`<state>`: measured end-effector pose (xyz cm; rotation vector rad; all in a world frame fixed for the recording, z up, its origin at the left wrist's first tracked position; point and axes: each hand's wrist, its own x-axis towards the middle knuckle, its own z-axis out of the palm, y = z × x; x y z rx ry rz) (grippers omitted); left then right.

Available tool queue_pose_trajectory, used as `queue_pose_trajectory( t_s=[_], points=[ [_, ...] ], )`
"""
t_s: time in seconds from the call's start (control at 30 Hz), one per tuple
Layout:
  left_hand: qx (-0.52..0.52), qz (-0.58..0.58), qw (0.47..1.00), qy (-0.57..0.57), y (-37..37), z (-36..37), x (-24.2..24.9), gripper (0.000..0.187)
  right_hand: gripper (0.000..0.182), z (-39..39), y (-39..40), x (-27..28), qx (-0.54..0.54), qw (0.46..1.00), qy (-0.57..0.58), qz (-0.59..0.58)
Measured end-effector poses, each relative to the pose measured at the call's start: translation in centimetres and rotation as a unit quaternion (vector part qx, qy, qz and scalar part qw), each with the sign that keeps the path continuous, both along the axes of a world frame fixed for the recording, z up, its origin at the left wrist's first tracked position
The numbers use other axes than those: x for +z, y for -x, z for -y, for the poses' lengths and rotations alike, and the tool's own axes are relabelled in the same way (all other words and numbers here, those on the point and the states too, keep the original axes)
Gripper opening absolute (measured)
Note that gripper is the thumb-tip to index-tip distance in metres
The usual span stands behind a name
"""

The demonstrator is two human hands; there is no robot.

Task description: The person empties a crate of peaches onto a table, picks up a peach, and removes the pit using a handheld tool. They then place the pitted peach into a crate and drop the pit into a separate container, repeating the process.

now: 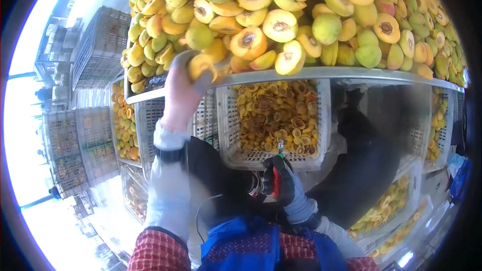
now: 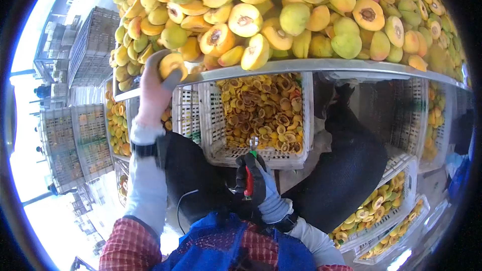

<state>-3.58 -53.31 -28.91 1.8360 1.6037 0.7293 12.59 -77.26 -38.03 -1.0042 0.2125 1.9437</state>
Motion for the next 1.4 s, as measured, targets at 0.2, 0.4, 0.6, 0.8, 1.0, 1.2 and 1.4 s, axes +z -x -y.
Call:
queue_pose_trajectory(
  t_s=[0.2,0.4,0.6,0.8,1.0,1.2,1.4],
  points=[
    [0.017,0.344,0.915,0.212,-2.5,12.1,-1.0,0.044,0.032,-1.0,-0.1,4.7,-0.027,0.986,-0.163,0.016],
    [0.103,0.390,0.880,0.249,-4.6,16.9,-2.9,0.035,0.030,-0.1,0.2,3.6,0.117,0.810,-0.351,0.454],
    [0.131,0.345,0.921,0.128,-6.0,18.3,-3.0,0.033,0.034,1.5,1.4,3.0,0.052,0.717,-0.344,0.604],
    [0.121,0.339,0.919,0.163,-6.0,18.6,-2.5,0.029,0.037,2.5,0.2,2.5,0.176,0.710,-0.394,0.557],
    [0.037,0.251,0.947,0.196,-4.8,17.8,-1.7,0.024,0.035,2.5,0.2,4.4,0.127,0.811,-0.352,0.450],
    [0.115,0.295,0.944,0.088,-6.8,19.3,-1.8,0.029,0.045,4.0,1.3,3.3,0.073,0.698,-0.387,0.598],
    [0.108,0.283,0.948,0.096,-6.5,19.3,-1.6,0.028,0.045,3.8,1.0,3.4,0.115,0.789,-0.334,0.502]
  ],
)
